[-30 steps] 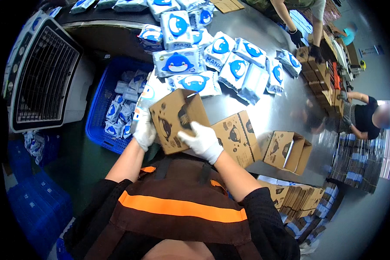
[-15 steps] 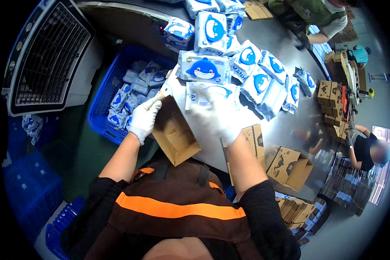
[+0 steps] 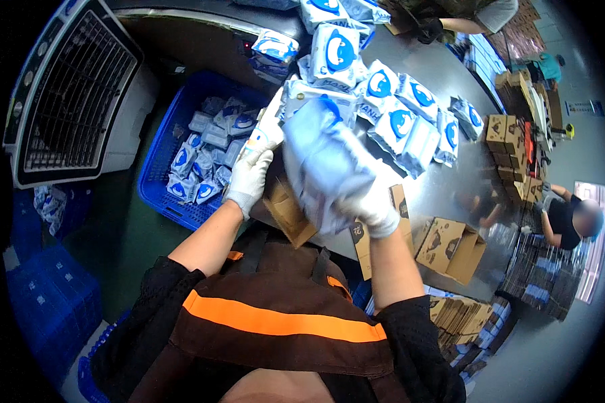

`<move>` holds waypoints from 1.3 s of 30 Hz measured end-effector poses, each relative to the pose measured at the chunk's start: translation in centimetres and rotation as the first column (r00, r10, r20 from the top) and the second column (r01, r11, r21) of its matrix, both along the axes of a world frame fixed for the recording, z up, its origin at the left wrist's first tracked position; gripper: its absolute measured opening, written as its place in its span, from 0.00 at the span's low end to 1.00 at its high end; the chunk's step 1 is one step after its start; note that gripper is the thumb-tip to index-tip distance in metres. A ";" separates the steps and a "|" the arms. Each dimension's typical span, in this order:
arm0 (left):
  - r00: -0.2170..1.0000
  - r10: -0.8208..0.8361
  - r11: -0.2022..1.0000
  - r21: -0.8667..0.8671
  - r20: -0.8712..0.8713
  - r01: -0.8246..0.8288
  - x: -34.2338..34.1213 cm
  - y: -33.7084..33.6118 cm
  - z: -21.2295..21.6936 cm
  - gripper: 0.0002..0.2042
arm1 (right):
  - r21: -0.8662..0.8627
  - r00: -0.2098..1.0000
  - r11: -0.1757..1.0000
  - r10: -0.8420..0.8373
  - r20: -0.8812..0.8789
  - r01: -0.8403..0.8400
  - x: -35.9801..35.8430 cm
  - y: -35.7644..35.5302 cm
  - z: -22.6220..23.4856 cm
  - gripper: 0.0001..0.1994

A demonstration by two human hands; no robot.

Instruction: The person packs white and blue packages into small cardboard boxes on a metal table. They repeatedly pick up packages, place them into the boxes, and fold the flaps to close them.

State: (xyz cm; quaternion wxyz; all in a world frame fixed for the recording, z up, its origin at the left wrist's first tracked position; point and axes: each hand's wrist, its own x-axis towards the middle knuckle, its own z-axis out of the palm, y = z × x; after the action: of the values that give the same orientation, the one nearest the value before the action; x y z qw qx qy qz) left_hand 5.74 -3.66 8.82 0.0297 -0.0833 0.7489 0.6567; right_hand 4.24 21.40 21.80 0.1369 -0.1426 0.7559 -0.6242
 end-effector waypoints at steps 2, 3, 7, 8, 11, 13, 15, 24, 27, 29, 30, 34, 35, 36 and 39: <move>0.991 -0.054 0.963 0.268 0.124 0.019 -0.5 1.2 -1.2 0.17 | -0.008 0.985 0.998 0.065 0.160 -0.065 2.6 -0.9 0.1 0.50; 0.986 -0.064 0.915 0.403 0.153 -0.003 -0.9 1.9 -3.2 0.17 | -0.008 0.966 0.995 0.098 0.238 -0.099 3.9 -1.4 0.2 0.51; 0.981 -0.090 0.879 0.477 0.169 -0.002 -2.2 3.6 -4.3 0.15 | 0.409 0.958 0.907 -0.026 0.285 -0.097 6.8 -1.5 -2.1 0.48; 0.988 -0.069 0.912 0.411 0.140 0.005 -1.9 3.7 -3.4 0.16 | 0.437 0.936 0.896 -0.081 0.343 -0.083 7.0 -1.7 -2.5 0.46; 0.992 0.106 0.944 0.306 0.065 -0.121 -0.8 4.6 -3.5 0.31 | 0.492 0.952 0.868 -0.090 0.294 -0.070 6.2 -1.9 -6.0 0.39; 0.967 0.139 0.901 0.378 0.213 -0.213 2.8 5.8 3.5 0.44 | 0.553 0.963 0.816 0.018 0.269 -0.170 5.2 -2.0 -9.6 0.35; 0.987 -0.021 0.992 -0.121 0.162 0.041 8.0 7.4 0.1 0.50 | 0.625 0.999 0.780 -0.043 0.000 0.034 5.1 -3.8 -11.1 0.32; 0.950 -0.084 0.990 0.132 0.300 0.045 6.2 9.3 -3.5 0.39 | 0.933 0.728 0.285 -0.684 0.037 0.220 11.8 18.2 -7.8 0.45; 0.906 -0.173 0.984 0.103 0.387 0.144 4.3 11.5 0.6 0.40 | 0.946 0.637 0.295 -0.757 0.144 0.137 16.2 22.3 -13.7 0.55; 0.895 -0.176 0.976 0.188 0.411 0.106 3.9 13.4 2.2 0.39 | 0.781 0.547 0.550 -0.768 0.333 0.297 19.9 23.3 -15.4 0.45; 0.940 -0.174 0.984 0.084 0.292 0.156 3.7 13.9 1.9 0.35 | 0.608 0.535 0.695 -0.704 0.468 0.383 21.4 23.8 -15.0 0.38; 0.882 -0.288 0.958 0.125 0.373 0.259 4.2 18.3 0.1 0.31 | 0.769 0.857 0.497 -0.500 -0.125 0.402 27.5 23.8 1.6 0.21; 0.865 -0.321 0.946 0.081 0.386 0.315 4.5 20.5 -0.2 0.30 | 0.732 0.731 0.505 -0.682 0.015 0.457 29.7 25.0 4.8 0.20; 0.855 -0.414 0.903 0.026 0.314 0.428 4.7 23.4 -2.7 0.34 | 0.510 0.551 0.468 -0.834 -0.014 0.722 32.6 26.1 6.6 0.22; 0.740 -0.601 0.796 0.152 0.303 0.585 6.3 34.2 -2.1 0.40 | 0.227 0.238 0.282 -0.950 0.202 0.932 42.1 29.6 11.6 0.20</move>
State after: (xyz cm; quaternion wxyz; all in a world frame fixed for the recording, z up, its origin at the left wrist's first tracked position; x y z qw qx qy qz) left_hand 12.07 30.51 6.72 0.3662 0.0495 0.7042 0.6062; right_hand 46.38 50.96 33.38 -0.1476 0.4385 0.6774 -0.5719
